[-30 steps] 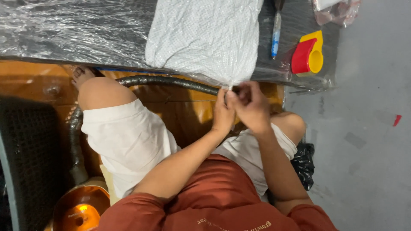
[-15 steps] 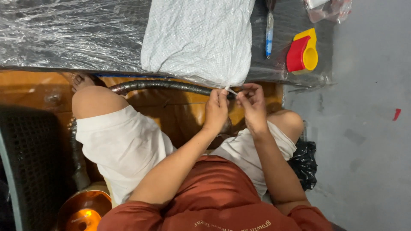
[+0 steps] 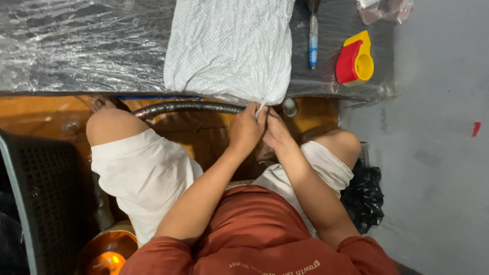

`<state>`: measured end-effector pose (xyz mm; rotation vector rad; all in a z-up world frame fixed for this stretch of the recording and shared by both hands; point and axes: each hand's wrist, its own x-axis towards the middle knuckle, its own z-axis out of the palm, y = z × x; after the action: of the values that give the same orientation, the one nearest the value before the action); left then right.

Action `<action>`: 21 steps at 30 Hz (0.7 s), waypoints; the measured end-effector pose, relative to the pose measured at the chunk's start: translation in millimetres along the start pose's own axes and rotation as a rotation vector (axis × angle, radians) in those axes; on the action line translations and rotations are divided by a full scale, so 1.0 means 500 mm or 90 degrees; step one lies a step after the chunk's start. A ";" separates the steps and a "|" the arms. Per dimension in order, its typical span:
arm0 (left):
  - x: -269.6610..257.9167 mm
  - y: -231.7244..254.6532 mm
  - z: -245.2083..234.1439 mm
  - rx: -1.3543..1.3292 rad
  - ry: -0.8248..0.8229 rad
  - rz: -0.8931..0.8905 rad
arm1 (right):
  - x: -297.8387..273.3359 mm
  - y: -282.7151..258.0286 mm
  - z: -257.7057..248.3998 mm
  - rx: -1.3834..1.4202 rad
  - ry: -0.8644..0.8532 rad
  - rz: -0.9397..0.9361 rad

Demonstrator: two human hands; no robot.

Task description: Compressing a cushion insert using a vacuum hose and sealing the plastic bag with tape.

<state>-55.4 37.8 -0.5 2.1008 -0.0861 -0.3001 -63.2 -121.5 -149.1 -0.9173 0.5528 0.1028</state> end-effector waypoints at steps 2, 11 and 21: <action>-0.001 0.005 -0.006 0.094 0.021 0.060 | -0.034 -0.022 0.041 -0.016 0.005 -0.015; 0.021 -0.042 0.028 0.434 0.201 0.353 | -0.174 -0.161 0.124 -0.627 0.141 -0.536; 0.057 -0.040 0.024 0.653 0.059 0.469 | -0.144 -0.231 0.149 -1.053 -0.106 -0.898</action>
<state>-32.0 33.0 -28.5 2.8587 -1.1272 0.3810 -58.1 -124.1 5.6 -2.6652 -0.6324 -0.7579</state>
